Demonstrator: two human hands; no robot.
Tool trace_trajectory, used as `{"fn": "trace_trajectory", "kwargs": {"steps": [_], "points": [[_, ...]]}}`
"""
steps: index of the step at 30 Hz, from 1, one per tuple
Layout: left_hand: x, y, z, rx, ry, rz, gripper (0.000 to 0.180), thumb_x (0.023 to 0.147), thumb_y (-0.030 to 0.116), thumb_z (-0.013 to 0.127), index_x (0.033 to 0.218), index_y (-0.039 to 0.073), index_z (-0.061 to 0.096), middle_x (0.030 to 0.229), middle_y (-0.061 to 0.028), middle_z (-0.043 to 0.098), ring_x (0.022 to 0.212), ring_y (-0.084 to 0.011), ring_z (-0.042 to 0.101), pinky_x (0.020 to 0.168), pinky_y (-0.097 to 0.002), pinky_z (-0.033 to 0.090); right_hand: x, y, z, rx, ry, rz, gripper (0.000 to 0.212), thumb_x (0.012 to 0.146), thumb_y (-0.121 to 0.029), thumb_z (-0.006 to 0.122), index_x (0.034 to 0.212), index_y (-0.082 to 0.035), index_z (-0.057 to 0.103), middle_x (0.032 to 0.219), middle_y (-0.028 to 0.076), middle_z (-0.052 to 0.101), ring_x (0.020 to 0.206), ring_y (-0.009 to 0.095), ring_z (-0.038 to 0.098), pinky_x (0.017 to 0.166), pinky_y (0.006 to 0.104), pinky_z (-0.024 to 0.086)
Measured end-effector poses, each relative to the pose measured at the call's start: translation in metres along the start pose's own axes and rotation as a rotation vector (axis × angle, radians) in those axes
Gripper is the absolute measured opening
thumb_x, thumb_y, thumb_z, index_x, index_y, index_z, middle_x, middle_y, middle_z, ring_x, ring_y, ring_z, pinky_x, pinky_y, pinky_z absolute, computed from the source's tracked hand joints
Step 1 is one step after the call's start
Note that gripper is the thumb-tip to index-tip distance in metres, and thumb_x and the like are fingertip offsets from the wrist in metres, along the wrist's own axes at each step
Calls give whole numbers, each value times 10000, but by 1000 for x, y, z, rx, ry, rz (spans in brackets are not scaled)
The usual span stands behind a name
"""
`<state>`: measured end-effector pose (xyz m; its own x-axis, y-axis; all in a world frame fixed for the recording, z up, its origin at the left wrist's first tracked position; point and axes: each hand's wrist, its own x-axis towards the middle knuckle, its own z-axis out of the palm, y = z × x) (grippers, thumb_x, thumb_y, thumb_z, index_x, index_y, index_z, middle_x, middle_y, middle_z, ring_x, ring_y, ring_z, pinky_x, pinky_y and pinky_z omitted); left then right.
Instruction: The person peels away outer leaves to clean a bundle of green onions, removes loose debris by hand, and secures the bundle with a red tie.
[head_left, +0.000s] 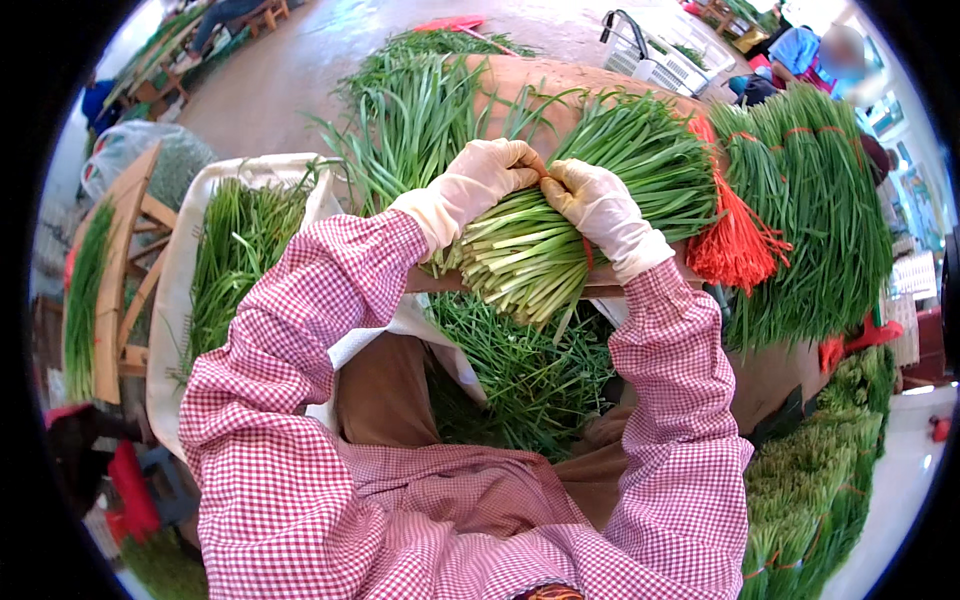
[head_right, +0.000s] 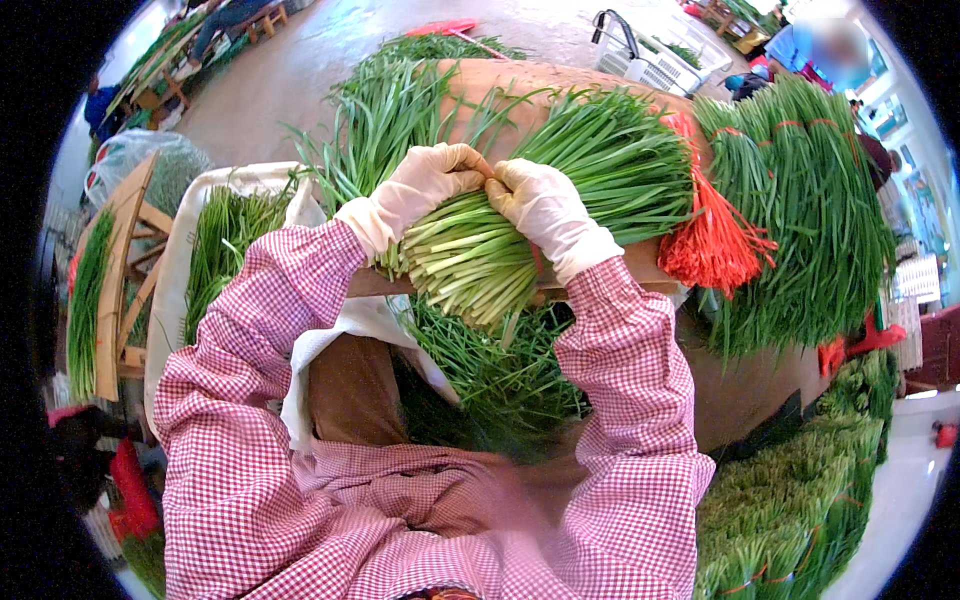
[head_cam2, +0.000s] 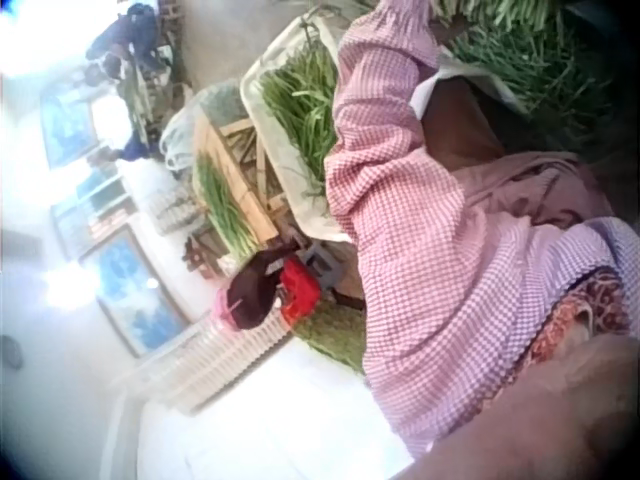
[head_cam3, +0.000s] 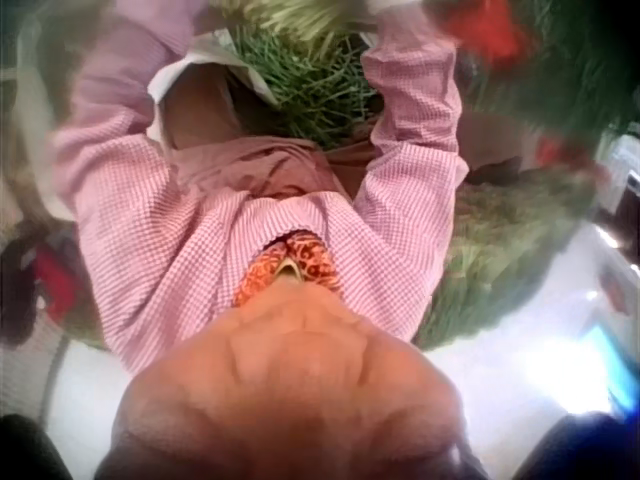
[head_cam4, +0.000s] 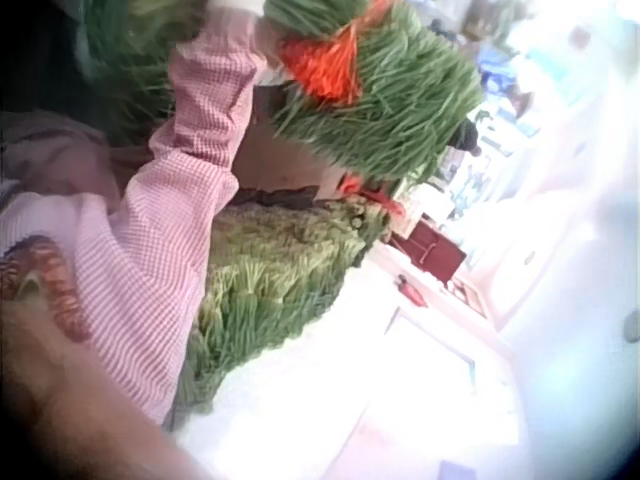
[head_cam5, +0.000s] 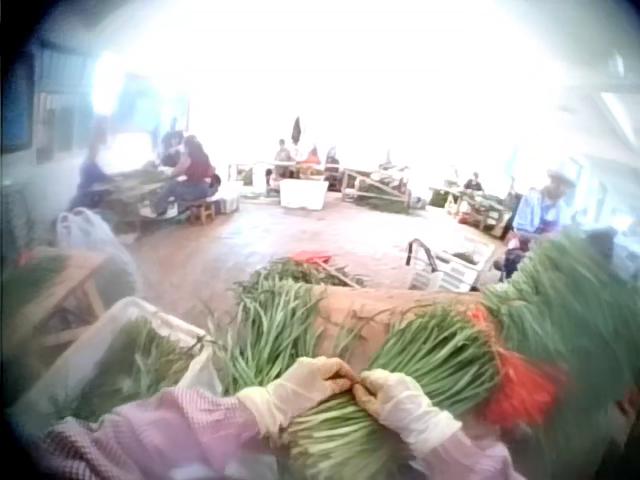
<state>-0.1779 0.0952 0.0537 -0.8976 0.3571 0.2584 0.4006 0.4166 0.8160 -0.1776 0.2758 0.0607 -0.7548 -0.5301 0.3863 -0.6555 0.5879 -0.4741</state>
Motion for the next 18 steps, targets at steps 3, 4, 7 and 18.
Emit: {"fn": "trace_trajectory", "kwargs": {"steps": [3,4,7,18], "points": [[5,5,-3,423,-15,249,125,784,131,592,900,85,593,824,-64,602,790,-191,576,691,-291,457,1,3,0,148,11,153,241,760,-244,595,888,-40,599,819,169,582,766,322,568,686,358,452],[5,10,-5,573,-16,312,122,784,136,586,895,86,581,824,-63,594,806,-212,575,690,-303,457,3,1,1,228,31,164,261,752,-243,608,921,-44,604,835,170,585,779,320,568,705,345,453],[9,27,-9,763,-48,338,106,787,148,562,881,100,547,845,-58,574,830,-236,565,674,-323,458,10,3,-8,184,-115,160,285,768,-172,647,1005,-26,589,870,69,605,810,155,550,748,257,431],[60,56,-4,569,-24,366,86,787,78,549,866,52,572,802,-86,617,733,-196,593,684,-295,474,14,4,-73,68,-193,254,408,819,-352,549,1077,-37,580,982,137,599,915,239,575,844,292,415]]}}
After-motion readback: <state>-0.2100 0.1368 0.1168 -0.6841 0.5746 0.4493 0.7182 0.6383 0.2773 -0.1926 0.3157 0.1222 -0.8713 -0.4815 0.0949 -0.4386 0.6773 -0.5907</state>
